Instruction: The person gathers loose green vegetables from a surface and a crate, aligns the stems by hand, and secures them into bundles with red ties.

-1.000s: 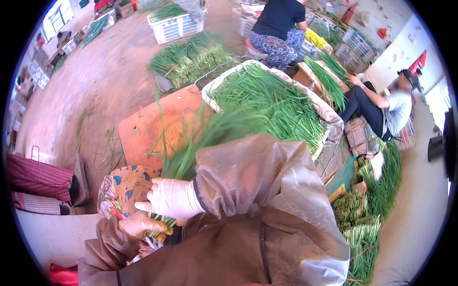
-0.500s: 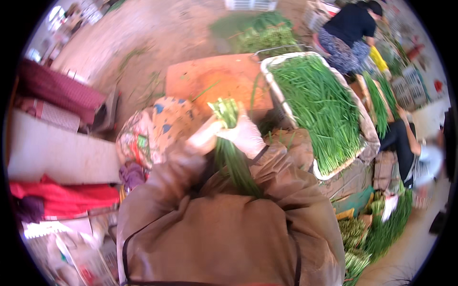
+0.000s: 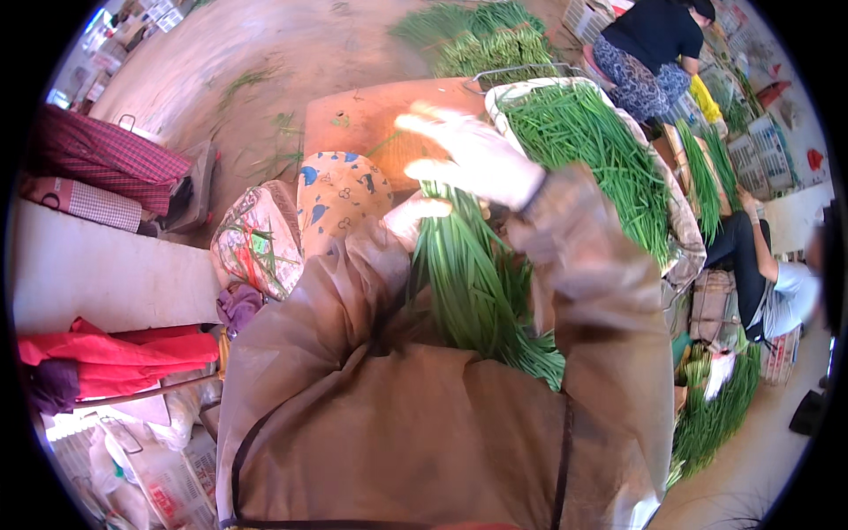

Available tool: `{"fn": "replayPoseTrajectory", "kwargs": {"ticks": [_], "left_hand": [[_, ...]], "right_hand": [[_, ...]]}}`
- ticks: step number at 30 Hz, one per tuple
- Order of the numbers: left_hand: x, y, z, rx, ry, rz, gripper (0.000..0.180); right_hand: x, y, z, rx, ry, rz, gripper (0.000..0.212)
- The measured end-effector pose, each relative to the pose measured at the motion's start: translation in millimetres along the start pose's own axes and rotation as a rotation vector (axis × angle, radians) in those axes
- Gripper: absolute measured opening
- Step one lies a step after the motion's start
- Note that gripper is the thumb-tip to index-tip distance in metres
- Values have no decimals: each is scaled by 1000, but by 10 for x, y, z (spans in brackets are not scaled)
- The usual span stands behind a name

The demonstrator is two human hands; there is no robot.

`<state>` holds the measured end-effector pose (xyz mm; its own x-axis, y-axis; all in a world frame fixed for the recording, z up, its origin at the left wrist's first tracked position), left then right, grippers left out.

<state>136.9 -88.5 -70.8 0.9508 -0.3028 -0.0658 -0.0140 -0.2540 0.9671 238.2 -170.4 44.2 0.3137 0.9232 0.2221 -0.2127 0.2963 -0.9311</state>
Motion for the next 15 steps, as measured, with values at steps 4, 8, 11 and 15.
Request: {"fn": "replayPoseTrajectory", "kwargs": {"ticks": [4, 8, 11, 15], "left_hand": [[-51, -281, 32, -187, 50, 166, 57], [-28, -25, 176, -270, 88, 3, 45], [4, 148, 7, 80, 106, 10, 43], [-297, 720, -541, 385, 399, 91, 30]], "right_hand": [[193, 242, 34, -143, -184, 577, 37], [110, 380, 3, -77, -48, 392, 44], [58, 328, -10, 407, 142, 97, 43], [-199, -408, -191, 727, 303, -265, 33]]}}
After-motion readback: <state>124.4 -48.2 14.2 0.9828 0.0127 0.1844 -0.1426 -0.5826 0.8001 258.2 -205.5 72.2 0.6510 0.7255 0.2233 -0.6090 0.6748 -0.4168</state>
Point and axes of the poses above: each hand's wrist, its own x-axis towards the middle knuckle, its own y-axis out of the palm, z = x × y, the point moved 2 cm from there along x, towards the middle knuckle, and after that the axes turned 15 degrees about -x, right-handed, at the moved point
